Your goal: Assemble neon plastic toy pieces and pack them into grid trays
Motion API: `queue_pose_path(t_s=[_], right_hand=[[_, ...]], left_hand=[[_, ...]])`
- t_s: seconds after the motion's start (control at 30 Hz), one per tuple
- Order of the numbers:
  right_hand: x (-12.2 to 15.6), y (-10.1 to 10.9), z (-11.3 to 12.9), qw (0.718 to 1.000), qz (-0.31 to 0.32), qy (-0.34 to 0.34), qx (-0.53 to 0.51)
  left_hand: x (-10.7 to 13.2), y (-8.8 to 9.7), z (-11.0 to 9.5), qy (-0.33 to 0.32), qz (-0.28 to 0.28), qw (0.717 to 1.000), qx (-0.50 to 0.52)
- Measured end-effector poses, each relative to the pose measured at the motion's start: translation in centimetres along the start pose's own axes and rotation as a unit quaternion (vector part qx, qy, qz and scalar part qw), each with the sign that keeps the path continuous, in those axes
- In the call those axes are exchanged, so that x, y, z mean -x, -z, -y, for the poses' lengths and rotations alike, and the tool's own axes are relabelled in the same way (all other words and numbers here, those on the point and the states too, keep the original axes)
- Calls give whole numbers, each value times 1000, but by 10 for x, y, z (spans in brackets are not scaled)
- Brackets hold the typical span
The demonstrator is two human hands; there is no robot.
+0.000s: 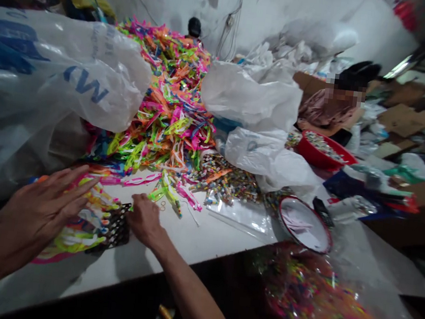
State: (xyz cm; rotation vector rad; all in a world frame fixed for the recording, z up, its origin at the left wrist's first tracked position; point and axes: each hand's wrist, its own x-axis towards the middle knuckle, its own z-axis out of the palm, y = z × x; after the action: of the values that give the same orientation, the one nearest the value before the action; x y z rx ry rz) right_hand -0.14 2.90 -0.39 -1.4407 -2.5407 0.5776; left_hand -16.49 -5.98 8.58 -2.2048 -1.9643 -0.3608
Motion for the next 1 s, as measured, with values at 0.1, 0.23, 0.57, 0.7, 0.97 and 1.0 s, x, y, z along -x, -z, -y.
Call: queue_pose_path(t_s=[0.1, 0.23, 0.57, 0.7, 0.97, 1.0], right_hand=[[5, 31, -55, 991, -23, -113, 62], [12, 43, -97, 991, -13, -126, 43], [6, -25, -9, 902, -26, -49, -428], [-4, -28, 1, 941, -36, -25, -337], [3, -35, 26, 996, -1, 69, -49], [5, -36, 30, 998, 9, 57, -27]], left_hand=[[-1, -1, 3, -3, 3, 1000, 2], [-1, -1, 4, 12, 12, 1000, 2], [0, -2, 3, 25, -3, 1000, 16], [0, -3, 2, 29, -1, 999, 16], [1, -2, 1, 26, 11, 1000, 2], [2, -1, 0, 17, -1, 1000, 6]])
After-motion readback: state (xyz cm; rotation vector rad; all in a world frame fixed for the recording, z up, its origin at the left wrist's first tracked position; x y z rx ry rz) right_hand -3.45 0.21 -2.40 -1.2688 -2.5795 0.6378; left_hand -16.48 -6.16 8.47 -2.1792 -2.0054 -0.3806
